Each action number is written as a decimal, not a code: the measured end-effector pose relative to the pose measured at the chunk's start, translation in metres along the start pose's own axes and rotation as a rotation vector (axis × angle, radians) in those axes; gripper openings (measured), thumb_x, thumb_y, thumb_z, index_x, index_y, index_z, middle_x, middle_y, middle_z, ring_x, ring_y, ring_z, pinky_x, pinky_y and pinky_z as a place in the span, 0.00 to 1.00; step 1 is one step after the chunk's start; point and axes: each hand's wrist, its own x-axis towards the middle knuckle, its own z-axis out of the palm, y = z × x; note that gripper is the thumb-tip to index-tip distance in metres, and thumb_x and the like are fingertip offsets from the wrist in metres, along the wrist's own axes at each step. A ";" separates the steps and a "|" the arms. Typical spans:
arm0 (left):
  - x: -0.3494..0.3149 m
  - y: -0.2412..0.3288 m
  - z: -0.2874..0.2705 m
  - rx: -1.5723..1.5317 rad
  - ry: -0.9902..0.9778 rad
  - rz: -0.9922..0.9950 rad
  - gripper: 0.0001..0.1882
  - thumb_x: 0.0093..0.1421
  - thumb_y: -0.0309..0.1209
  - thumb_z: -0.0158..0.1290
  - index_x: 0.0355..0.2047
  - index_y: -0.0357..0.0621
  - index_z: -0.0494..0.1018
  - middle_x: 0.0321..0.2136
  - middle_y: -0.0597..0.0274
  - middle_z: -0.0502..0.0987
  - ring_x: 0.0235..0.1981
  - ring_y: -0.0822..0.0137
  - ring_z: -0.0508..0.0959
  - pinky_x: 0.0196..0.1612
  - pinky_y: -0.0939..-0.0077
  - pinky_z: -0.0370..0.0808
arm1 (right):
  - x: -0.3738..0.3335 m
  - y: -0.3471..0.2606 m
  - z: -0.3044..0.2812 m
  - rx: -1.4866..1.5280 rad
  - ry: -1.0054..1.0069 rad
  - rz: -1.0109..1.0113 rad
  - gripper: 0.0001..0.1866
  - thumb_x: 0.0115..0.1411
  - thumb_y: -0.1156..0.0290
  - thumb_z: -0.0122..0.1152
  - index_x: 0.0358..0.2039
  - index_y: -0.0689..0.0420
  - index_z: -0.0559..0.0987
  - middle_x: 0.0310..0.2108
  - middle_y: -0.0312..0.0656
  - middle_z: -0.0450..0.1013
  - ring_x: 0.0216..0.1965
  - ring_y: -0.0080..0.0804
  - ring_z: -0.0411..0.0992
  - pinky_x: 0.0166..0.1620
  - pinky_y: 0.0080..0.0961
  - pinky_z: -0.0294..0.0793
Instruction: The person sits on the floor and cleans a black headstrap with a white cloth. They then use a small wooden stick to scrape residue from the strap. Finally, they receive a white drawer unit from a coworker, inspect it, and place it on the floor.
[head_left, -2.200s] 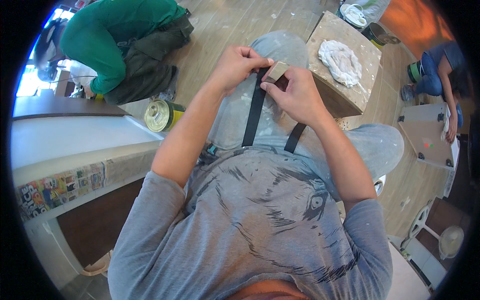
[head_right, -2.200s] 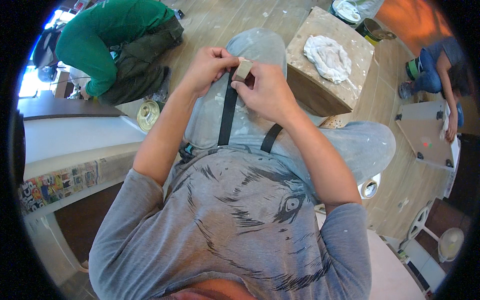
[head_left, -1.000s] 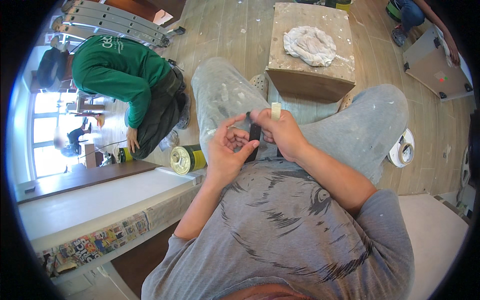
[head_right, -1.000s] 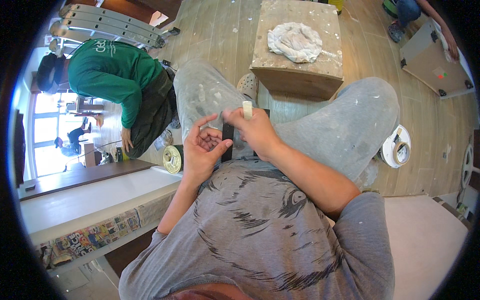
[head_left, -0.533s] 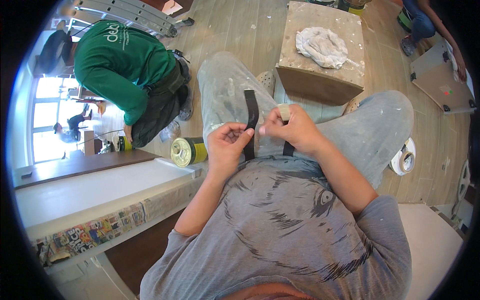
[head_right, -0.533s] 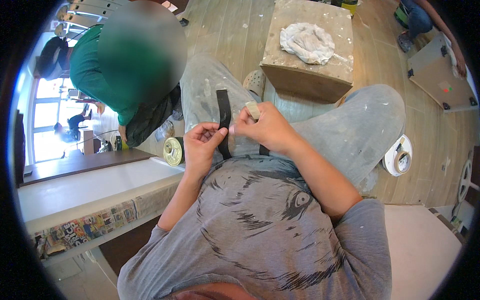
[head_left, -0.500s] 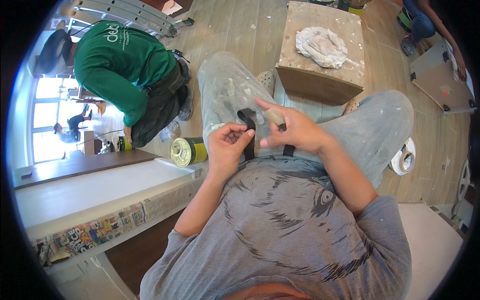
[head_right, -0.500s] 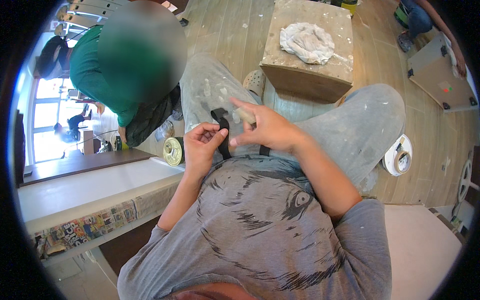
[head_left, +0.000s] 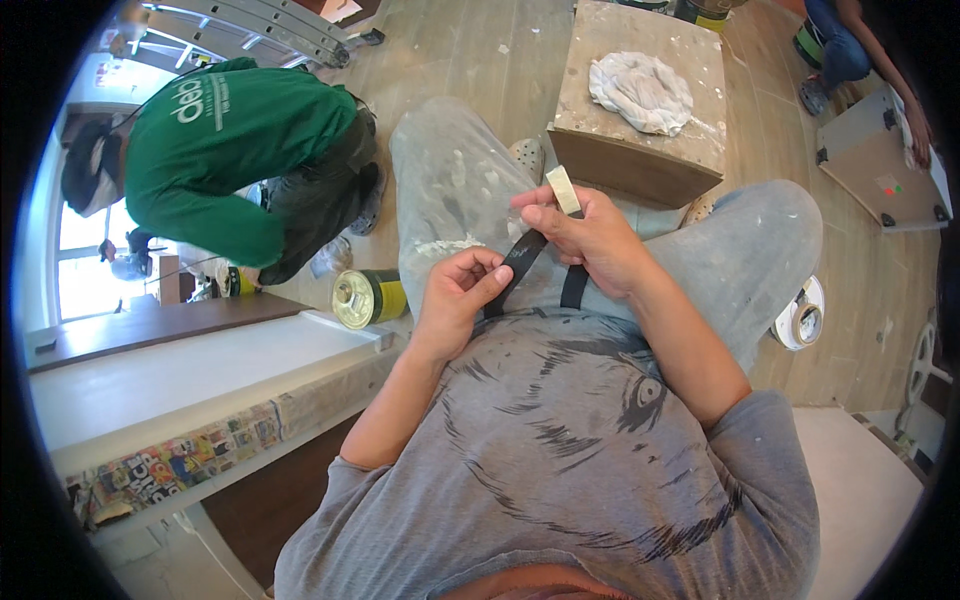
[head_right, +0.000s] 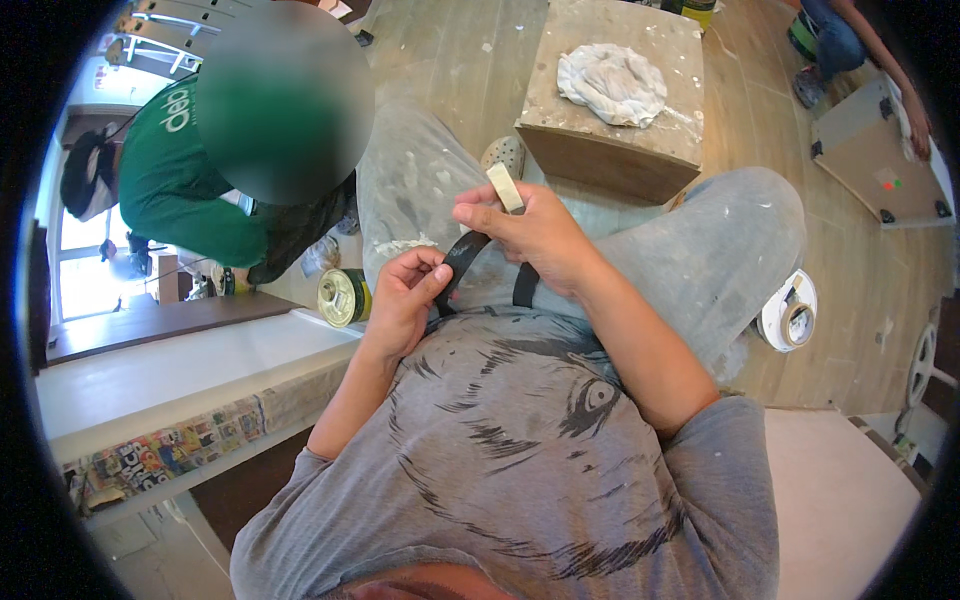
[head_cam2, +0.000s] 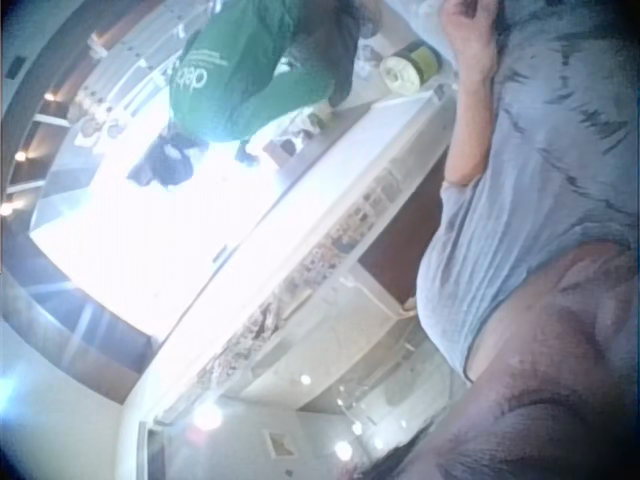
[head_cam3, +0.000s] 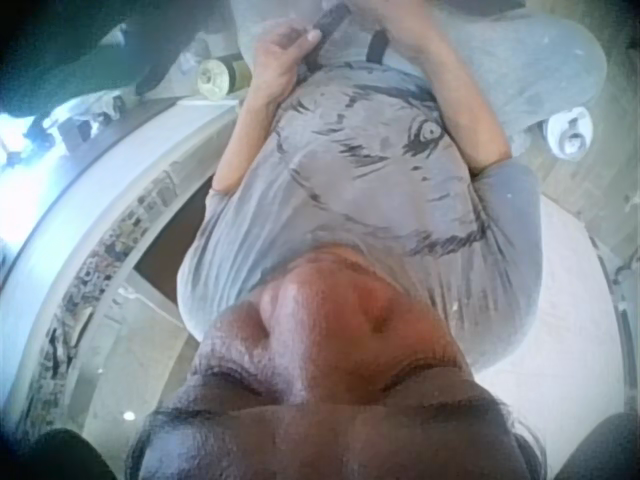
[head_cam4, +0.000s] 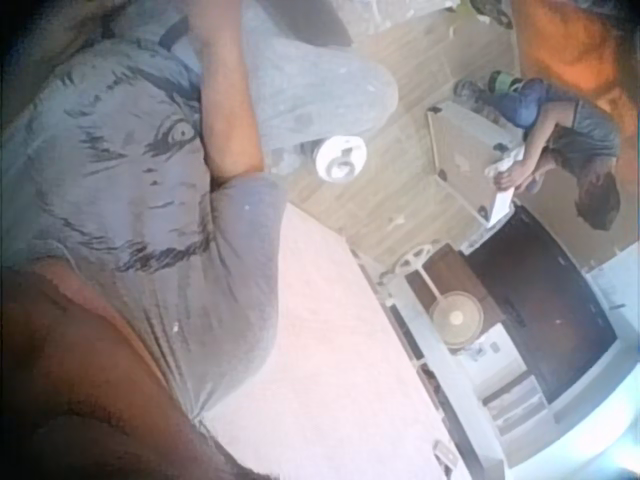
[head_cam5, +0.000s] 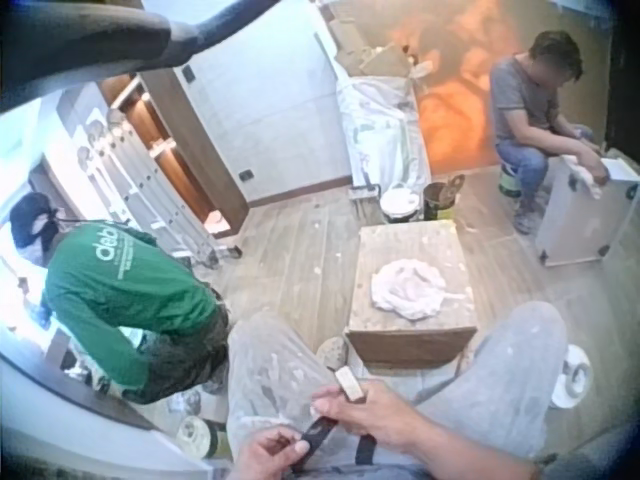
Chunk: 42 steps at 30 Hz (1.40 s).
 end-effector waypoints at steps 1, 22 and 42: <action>0.000 0.000 0.001 0.022 0.005 0.009 0.05 0.67 0.24 0.61 0.41 0.38 0.78 0.35 0.68 0.80 0.34 0.77 0.77 0.42 0.81 0.75 | -0.002 -0.001 0.003 -0.068 0.030 -0.076 0.22 0.59 0.66 0.77 0.52 0.57 0.83 0.30 0.26 0.74 0.27 0.12 0.65 0.35 0.17 0.65; -0.001 0.011 -0.007 -0.031 -0.059 0.070 0.11 0.65 0.23 0.62 0.46 0.40 0.74 0.39 0.68 0.76 0.40 0.78 0.74 0.46 0.83 0.72 | -0.005 0.004 0.004 -0.760 -0.180 -0.354 0.18 0.51 0.74 0.81 0.43 0.59 0.87 0.36 0.36 0.81 0.34 0.21 0.72 0.35 0.20 0.68; -0.010 0.004 -0.011 0.294 0.041 0.075 0.18 0.54 0.20 0.72 0.42 0.38 0.77 0.37 0.65 0.81 0.40 0.76 0.79 0.46 0.80 0.76 | -0.006 0.003 0.010 -0.900 -0.197 -0.394 0.15 0.51 0.73 0.75 0.41 0.59 0.88 0.29 0.39 0.78 0.31 0.27 0.75 0.36 0.24 0.74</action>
